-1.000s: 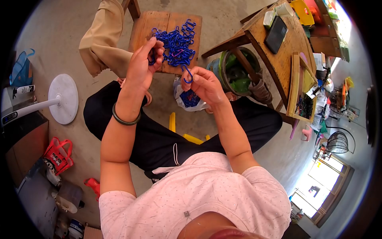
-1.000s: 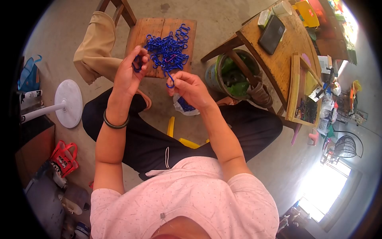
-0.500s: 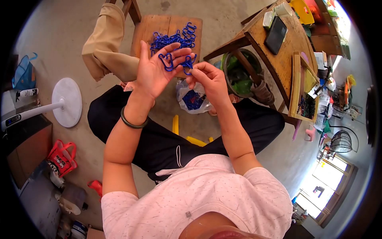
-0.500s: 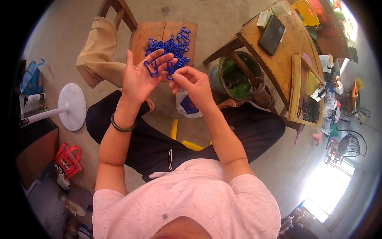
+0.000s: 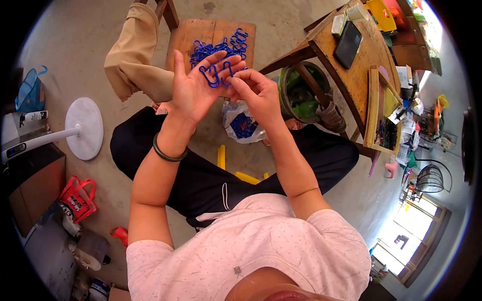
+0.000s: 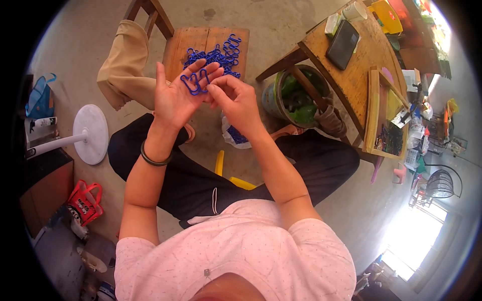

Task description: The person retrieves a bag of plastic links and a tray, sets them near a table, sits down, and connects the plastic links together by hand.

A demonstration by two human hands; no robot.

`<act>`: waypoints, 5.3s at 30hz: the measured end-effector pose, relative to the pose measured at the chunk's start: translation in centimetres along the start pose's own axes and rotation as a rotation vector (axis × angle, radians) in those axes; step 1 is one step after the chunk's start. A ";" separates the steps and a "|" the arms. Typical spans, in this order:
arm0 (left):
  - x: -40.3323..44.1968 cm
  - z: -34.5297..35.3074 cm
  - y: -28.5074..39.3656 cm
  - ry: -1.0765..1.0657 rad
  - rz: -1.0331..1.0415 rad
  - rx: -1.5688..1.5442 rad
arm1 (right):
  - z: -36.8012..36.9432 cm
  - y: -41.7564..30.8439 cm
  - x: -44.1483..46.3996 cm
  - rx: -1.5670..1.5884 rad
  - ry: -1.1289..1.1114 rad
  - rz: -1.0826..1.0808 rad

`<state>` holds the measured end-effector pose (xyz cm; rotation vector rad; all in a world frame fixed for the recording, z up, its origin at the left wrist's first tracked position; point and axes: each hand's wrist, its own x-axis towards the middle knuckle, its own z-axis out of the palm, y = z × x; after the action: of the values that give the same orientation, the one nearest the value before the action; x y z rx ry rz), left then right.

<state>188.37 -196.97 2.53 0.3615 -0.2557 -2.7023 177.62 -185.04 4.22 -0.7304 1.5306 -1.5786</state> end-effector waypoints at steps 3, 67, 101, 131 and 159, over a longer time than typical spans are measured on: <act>0.2 -1.7 1.0 0.064 0.083 -0.025 | -0.3 0.3 0.6 -0.050 0.086 0.001; -0.1 -4.0 4.0 0.353 0.388 0.161 | -2.9 13.3 10.3 -1.022 0.139 -0.421; 0.1 -3.7 3.3 0.377 0.325 0.204 | -5.0 11.7 7.0 0.235 0.128 0.596; 0.1 -3.5 2.5 0.364 0.225 0.286 | -0.9 5.8 0.8 1.090 -0.634 0.259; -0.1 -2.7 -0.2 0.342 0.070 0.458 | -1.3 4.1 -0.3 0.537 -0.249 0.169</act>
<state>189.19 -197.11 -0.01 0.9142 -0.7691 -2.4386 177.24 -183.90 0.12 -0.4558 0.9022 -1.6010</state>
